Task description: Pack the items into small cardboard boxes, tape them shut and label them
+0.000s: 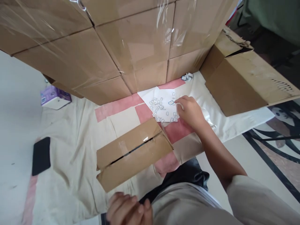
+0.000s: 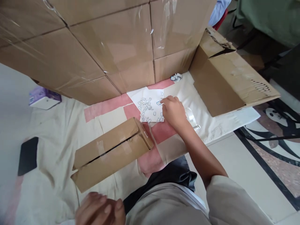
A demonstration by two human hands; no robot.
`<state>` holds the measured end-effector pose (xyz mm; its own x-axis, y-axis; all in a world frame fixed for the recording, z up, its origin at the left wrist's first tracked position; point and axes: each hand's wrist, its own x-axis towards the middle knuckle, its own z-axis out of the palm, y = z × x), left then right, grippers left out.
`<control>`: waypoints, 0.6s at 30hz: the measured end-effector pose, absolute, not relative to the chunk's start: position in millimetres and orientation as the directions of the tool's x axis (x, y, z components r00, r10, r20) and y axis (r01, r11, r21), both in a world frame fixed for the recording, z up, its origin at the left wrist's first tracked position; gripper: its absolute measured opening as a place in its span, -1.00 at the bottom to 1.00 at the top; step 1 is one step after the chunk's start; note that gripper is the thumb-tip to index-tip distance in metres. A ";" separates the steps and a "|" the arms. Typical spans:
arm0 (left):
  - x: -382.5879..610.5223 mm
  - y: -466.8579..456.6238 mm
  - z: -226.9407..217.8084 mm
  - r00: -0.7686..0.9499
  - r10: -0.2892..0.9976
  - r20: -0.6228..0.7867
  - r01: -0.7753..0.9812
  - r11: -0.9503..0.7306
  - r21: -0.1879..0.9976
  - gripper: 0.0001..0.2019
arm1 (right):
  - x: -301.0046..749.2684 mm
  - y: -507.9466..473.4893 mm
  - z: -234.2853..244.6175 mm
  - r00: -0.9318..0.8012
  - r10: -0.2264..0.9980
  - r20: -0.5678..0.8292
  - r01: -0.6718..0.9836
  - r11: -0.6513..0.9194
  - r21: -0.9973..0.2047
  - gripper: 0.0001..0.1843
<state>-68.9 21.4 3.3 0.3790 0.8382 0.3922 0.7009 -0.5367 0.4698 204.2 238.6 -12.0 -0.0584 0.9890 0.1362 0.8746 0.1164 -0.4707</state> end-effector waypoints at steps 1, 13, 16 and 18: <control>-59.6 20.6 -3.5 0.383 0.828 0.409 0.688 -0.552 0.471 -0.70 | 202.8 248.4 -8.8 -0.055 0.996 0.063 0.914 0.076 -0.399 -0.57; 4.6 48.5 -69.5 0.257 0.810 0.526 0.537 -0.573 0.620 -0.80 | 196.3 248.8 -15.5 -0.333 0.939 -0.085 0.904 0.292 -0.314 -0.64; 3.0 48.9 -69.7 0.242 0.828 0.505 0.540 -0.548 0.639 -0.79 | 190.9 243.9 -22.5 -0.370 0.924 -0.094 0.903 0.333 -0.272 -0.76; 2.0 48.8 -69.7 0.242 0.839 0.488 0.553 -0.532 0.641 -0.80 | 187.0 242.0 -26.6 -0.375 0.924 -0.073 0.905 0.347 -0.246 -0.81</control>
<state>2.0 48.8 -69.7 0.2418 0.8388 0.4878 0.5529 -0.5322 0.6411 187.0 242.0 -26.6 -0.3746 0.9243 -0.0730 0.9049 0.3473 -0.2459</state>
